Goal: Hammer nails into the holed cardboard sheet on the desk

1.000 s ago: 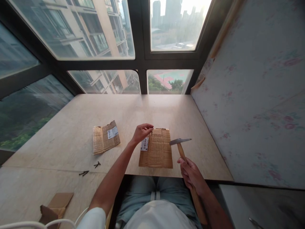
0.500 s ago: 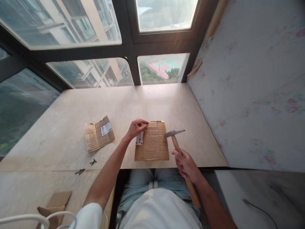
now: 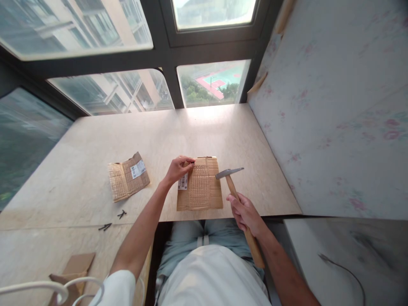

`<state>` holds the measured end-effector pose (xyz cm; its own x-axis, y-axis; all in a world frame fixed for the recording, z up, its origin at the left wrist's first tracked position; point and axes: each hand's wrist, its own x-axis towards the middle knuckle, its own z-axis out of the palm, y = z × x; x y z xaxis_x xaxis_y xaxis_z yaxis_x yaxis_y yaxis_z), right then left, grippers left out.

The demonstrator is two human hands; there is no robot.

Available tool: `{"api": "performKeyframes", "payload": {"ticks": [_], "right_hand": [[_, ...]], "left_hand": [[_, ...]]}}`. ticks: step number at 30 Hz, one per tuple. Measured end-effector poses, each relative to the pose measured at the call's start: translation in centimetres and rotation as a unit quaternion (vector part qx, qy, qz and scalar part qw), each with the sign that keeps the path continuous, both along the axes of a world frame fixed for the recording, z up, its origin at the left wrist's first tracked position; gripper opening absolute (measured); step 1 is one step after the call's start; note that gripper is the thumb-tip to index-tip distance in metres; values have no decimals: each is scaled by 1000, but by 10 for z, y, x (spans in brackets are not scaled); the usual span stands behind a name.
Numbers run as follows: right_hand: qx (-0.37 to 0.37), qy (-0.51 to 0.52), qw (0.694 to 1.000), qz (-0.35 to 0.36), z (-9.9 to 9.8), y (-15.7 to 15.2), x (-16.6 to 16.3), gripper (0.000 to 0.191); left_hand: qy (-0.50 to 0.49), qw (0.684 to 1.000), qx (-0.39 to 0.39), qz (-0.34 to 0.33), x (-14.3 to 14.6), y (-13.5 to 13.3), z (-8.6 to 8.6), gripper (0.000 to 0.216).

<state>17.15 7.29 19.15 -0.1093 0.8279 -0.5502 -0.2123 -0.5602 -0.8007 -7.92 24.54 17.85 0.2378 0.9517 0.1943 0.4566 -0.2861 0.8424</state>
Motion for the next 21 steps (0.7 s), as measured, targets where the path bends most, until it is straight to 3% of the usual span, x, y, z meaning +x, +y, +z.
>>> {"api": "performKeyframes", "payload": {"ticks": [21], "right_hand": [[4, 2, 1000, 11, 9, 7, -5, 42]], "left_hand": [[16, 1000, 21, -7, -2, -1, -9, 29]]}}
